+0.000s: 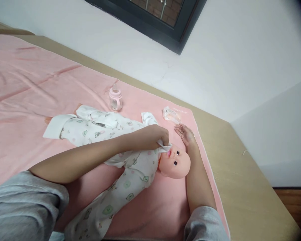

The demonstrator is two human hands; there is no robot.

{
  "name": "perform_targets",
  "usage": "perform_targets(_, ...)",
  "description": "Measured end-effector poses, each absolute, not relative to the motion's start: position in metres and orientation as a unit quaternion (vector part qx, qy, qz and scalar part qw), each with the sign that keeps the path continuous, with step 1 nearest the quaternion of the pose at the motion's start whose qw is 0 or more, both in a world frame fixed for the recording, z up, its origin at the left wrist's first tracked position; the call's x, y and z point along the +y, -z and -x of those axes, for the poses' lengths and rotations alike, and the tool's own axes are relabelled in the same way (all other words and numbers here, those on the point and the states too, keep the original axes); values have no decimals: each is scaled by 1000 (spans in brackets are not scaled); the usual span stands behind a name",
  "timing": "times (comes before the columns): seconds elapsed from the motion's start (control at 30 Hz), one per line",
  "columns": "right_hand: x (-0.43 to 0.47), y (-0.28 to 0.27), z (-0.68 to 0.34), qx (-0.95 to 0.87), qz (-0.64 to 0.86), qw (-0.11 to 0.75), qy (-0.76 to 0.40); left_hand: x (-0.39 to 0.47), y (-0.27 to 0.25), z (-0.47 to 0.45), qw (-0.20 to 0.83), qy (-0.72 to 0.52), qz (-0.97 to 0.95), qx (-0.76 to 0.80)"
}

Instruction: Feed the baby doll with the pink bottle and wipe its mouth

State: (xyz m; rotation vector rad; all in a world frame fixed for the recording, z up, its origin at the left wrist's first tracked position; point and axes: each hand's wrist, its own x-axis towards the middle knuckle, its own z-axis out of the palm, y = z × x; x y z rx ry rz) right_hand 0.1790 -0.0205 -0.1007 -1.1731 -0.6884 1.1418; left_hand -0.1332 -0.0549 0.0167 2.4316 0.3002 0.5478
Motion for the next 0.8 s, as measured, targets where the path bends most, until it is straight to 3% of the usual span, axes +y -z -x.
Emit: perform_targets(0.8,-20,100,-178,-301,516,630,-496,-57,-14,129,265,-231,-928,126)
